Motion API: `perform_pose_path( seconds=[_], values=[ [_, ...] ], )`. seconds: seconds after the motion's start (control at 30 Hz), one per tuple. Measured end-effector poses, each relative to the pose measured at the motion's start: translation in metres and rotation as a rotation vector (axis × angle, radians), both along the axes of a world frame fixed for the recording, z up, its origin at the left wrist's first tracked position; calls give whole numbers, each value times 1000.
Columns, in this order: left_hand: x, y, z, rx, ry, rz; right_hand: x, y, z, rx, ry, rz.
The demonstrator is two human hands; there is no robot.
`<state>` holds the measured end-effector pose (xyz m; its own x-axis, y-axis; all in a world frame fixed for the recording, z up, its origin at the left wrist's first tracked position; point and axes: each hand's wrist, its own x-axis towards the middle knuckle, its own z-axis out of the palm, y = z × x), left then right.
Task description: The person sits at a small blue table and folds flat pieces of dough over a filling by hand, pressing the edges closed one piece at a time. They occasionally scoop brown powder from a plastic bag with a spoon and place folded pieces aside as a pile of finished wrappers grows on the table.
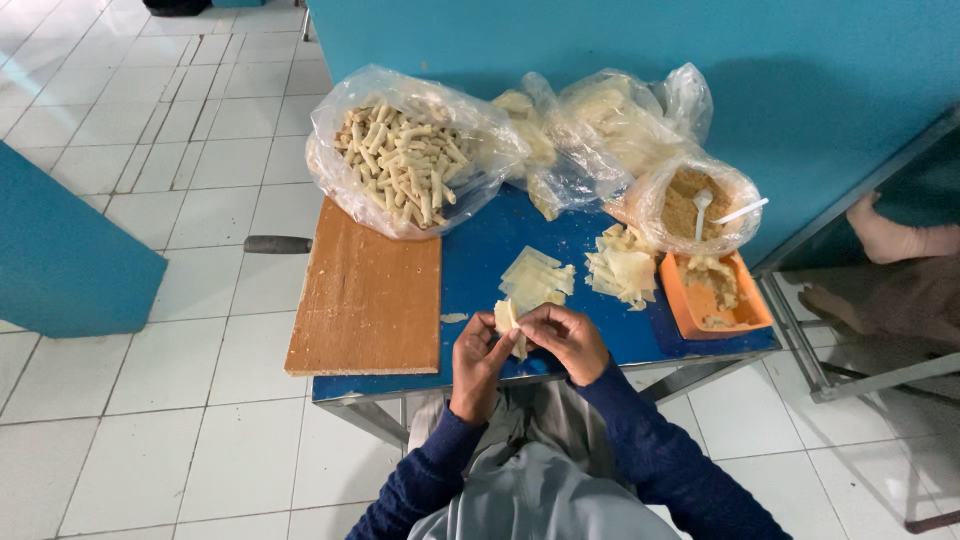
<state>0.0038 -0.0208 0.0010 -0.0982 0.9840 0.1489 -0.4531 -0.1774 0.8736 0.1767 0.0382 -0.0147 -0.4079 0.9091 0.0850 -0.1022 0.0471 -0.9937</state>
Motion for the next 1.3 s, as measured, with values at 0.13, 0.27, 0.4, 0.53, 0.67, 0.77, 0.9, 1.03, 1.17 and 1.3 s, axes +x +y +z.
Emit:
perform_pose_path(
  seconds=[0.13,0.27,0.4,0.53,0.67,0.77,0.9,1.03,1.17,1.3],
  values=[
    [0,-1,0,-15,-39,-12,-1,-1,3,-12,43,11],
    [1,-2,-2,14,-19,-19,-3,-3,4,51,89,36],
    [1,-2,-6,37,-3,16,-6,-8,0,75,17,-44],
    [-2,-2,-11,21,-70,-5,-10,-9,-8,9,150,-61],
    [-3,1,-10,-41,-254,16,-8,-3,-22,-367,559,-102],
    [-7,0,-8,-53,-298,37,4,4,-35,-509,659,-183],
    [-12,-3,-5,-10,-320,69,32,21,-37,-308,700,-241],
    [-13,-7,-1,62,-271,121,42,41,-11,196,331,-432],
    [-16,-7,6,50,-256,167,18,30,12,683,-478,-555],
    [-19,-9,10,63,-265,188,-9,4,13,959,-654,-409]
  ],
)
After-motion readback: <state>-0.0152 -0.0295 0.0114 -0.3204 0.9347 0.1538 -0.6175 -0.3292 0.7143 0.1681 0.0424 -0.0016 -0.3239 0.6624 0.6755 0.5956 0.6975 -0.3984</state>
